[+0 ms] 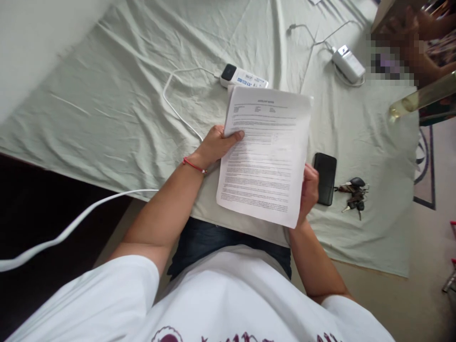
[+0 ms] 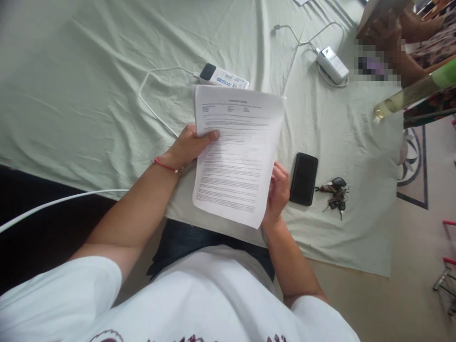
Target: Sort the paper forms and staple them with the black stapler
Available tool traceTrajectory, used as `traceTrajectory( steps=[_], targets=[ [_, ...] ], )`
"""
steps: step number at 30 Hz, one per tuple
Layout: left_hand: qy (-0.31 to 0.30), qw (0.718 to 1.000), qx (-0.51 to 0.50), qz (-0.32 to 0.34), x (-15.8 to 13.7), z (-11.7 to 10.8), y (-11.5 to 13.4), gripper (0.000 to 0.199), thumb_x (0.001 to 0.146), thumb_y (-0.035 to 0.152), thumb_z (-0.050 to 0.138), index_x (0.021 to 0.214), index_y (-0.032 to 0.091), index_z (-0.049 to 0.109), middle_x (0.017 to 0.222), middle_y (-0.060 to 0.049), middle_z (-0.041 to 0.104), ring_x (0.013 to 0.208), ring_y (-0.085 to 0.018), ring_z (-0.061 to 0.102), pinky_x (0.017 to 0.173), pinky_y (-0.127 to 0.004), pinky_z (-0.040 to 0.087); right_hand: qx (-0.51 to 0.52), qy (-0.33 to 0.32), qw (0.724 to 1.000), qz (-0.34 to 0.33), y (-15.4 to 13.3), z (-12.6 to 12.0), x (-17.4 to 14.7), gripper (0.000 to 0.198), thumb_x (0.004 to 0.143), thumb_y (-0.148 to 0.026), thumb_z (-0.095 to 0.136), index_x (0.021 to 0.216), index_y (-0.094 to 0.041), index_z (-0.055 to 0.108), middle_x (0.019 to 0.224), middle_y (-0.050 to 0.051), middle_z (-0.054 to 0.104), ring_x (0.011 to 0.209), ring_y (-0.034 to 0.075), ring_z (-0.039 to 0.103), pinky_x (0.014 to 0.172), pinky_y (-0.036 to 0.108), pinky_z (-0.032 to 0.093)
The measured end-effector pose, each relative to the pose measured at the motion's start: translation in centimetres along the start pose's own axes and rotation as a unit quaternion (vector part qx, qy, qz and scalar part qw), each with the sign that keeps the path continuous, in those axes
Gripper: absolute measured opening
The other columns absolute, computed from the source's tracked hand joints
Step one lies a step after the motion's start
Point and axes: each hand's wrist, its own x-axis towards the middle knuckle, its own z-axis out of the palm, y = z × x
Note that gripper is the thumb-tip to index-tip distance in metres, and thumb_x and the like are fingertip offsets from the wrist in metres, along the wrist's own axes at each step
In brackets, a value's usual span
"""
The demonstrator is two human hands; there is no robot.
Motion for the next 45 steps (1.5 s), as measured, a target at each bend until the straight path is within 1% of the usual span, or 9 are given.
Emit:
traceTrajectory(
  steps=[3,5,10,15,20,25,28,36,45],
  targets=[
    [-0.007,0.998,-0.056,-0.002,-0.1,-0.1,0.5,0.057,0.079,0.061,0.084,0.114,0.017,0.076,0.116,-0.012,0.081,0.117,-0.035,0.075,0.106,-0.053,0.061,0.077,0.157,0.984,0.020,0.1,-1.1,1.3,0.033,0.103,-0.046,0.053,0.125,-0.026,0.066,0.143,0.010,0.062,0.133,0.025,0.061,0.103,0.045,0.057],
    [-0.015,0.996,-0.083,-0.001,-0.3,-0.1,0.8,0.057,0.077,0.060,0.084,0.114,0.017,0.075,0.116,-0.012,0.080,0.120,-0.036,0.074,0.106,-0.053,0.061,0.165,0.189,0.965,0.078,0.4,-1.3,2.1,0.035,0.102,-0.051,0.056,0.125,-0.028,0.068,0.144,0.008,0.064,0.133,0.023,0.063,0.107,0.045,0.056],
    [-0.043,0.991,-0.125,-0.014,-0.7,0.2,1.2,0.054,0.075,0.052,0.086,0.116,0.017,0.075,0.113,-0.010,0.080,0.121,-0.037,0.074,0.107,-0.056,0.060,0.335,0.074,0.919,0.194,0.5,-0.8,2.5,0.058,0.093,-0.071,0.060,0.133,-0.029,0.068,0.145,0.008,0.068,0.141,0.026,0.061,0.122,0.051,0.045],
    [-0.091,0.983,-0.154,-0.051,-0.8,0.9,0.4,0.052,0.075,0.048,0.090,0.112,0.015,0.075,0.113,-0.014,0.080,0.114,-0.037,0.076,0.104,-0.055,0.062,0.379,-0.024,0.888,0.259,-0.4,-0.7,1.7,0.066,0.082,-0.073,0.073,0.128,-0.026,0.073,0.133,0.011,0.076,0.140,0.033,0.063,0.117,0.054,0.051],
    [-0.099,0.978,-0.166,-0.077,-0.8,1.0,0.2,0.049,0.077,0.046,0.091,0.112,0.015,0.077,0.114,-0.013,0.081,0.103,-0.033,0.079,0.101,-0.054,0.064,0.384,-0.029,0.873,0.300,0.3,-1.5,2.6,0.063,0.071,-0.076,0.081,0.111,-0.027,0.079,0.123,0.009,0.081,0.136,0.035,0.066,0.115,0.055,0.055],
    [-0.114,0.977,-0.165,-0.070,-1.0,1.2,0.5,0.048,0.079,0.046,0.089,0.113,0.015,0.076,0.113,-0.012,0.081,0.107,-0.033,0.078,0.102,-0.054,0.063,0.364,-0.020,0.873,0.325,1.4,-1.6,2.4,0.049,0.065,-0.041,0.097,0.107,-0.023,0.079,0.109,0.007,0.085,0.119,0.032,0.077,0.112,0.051,0.060],
    [-0.137,0.975,-0.169,-0.045,-1.0,1.4,0.5,0.049,0.082,0.051,0.087,0.114,0.016,0.077,0.113,-0.012,0.081,0.109,-0.034,0.078,0.102,-0.054,0.062,0.345,-0.010,0.875,0.340,1.5,-1.4,2.1,0.048,0.061,-0.033,0.100,0.103,-0.022,0.080,0.103,0.007,0.085,0.103,0.031,0.081,0.106,0.051,0.064],
    [-0.154,0.969,-0.183,-0.056,-0.9,0.9,0.5,0.053,0.078,0.052,0.091,0.116,0.016,0.078,0.115,-0.014,0.081,0.112,-0.036,0.077,0.101,-0.052,0.063,0.329,-0.017,0.875,0.356,1.8,-1.5,2.0,0.049,0.060,-0.033,0.102,0.103,-0.022,0.081,0.105,0.007,0.086,0.099,0.031,0.082,0.098,0.051,0.068],
    [-0.115,0.976,-0.181,-0.042,-0.9,1.0,0.9,0.055,0.077,0.061,0.088,0.110,0.018,0.080,0.106,-0.013,0.082,0.111,-0.038,0.078,0.100,-0.053,0.064,0.302,-0.057,0.883,0.356,2.3,-2.2,1.7,0.051,0.061,-0.037,0.102,0.106,-0.023,0.082,0.106,0.007,0.085,0.097,0.033,0.083,0.095,0.054,0.069]
  ],
)
